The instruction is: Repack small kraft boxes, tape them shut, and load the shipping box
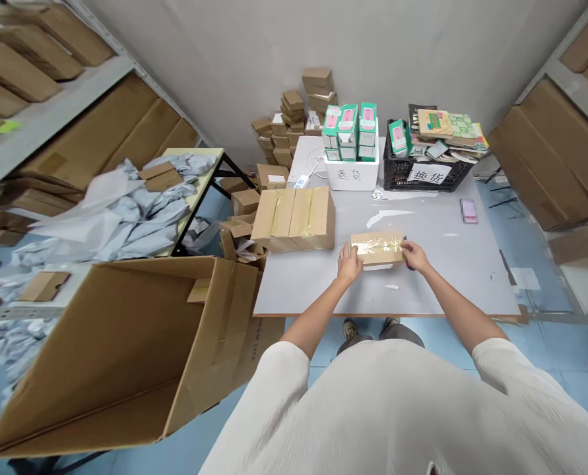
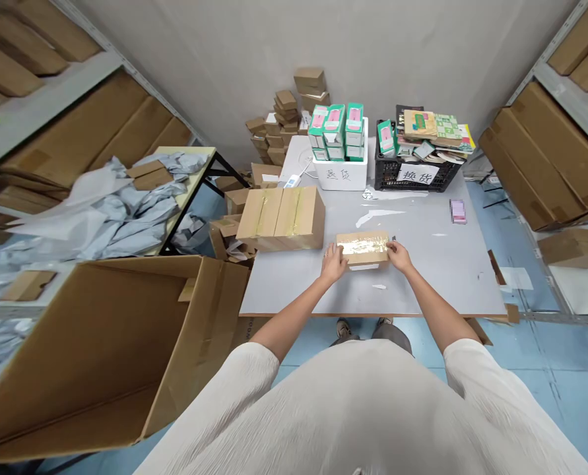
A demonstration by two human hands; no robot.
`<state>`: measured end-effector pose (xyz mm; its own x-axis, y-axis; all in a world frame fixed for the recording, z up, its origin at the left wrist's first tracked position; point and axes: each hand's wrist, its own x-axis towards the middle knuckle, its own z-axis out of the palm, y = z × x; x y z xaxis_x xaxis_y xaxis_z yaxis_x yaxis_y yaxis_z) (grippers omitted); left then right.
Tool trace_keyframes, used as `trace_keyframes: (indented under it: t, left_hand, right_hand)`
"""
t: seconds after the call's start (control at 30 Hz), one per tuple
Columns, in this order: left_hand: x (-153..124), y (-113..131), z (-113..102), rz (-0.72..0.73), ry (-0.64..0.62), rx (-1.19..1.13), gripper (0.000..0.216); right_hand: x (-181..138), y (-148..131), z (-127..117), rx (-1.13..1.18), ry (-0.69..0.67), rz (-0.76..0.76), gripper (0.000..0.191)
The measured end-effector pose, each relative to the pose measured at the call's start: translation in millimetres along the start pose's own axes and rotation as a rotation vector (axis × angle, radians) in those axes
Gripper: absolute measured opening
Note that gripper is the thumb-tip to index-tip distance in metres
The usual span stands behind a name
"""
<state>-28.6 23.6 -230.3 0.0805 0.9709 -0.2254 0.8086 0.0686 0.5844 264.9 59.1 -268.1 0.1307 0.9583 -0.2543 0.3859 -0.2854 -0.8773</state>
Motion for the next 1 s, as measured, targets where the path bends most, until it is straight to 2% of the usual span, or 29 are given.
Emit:
trace_keyframes:
  t: [0.13, 0.37, 0.47, 0.57, 0.7, 0.83, 1.0]
  left_hand:
    - [6.4, 9.9, 1.5, 0.094, -0.021, 0.117, 0.056]
    - [9.6, 13.0, -1.3, 0.014, -0.051, 0.217, 0.065]
    - [12.7, 10.3, -2.8, 0.004, -0.061, 0.263, 0.066]
    - [18.1, 4.6, -4.3, 0.004, -0.091, 0.308, 0.068]
    - [25.3, -5.4, -7.0, 0.004, -0.127, 0.353, 0.071]
    - [29.8, -13.6, -8.3, 0.002, -0.128, 0.381, 0.073]
    - [32.8, -21.4, -6.6, 0.016, -0.115, 0.389, 0.075]
  right_hand:
    - [10.5, 11.8, -15.9, 0.035, -0.030, 0.054, 0.042]
    - [37.2, 56.8, -73.6, -0.054, 0.022, 0.108, 0.034]
    - [36.9, 77.3, -85.1, -0.150, -0.014, 0.143, 0.032]
    - [29.1, 89.0, -76.3, -0.285, -0.097, 0.191, 0.030]
    - [21.9, 90.0, -45.4, -0.429, -0.188, 0.236, 0.030]
    - [24.1, 85.1, -17.9, -0.520, -0.210, 0.257, 0.043]
    - [28.3, 82.0, -1.8, -0.648, -0.261, 0.232, 0.046]
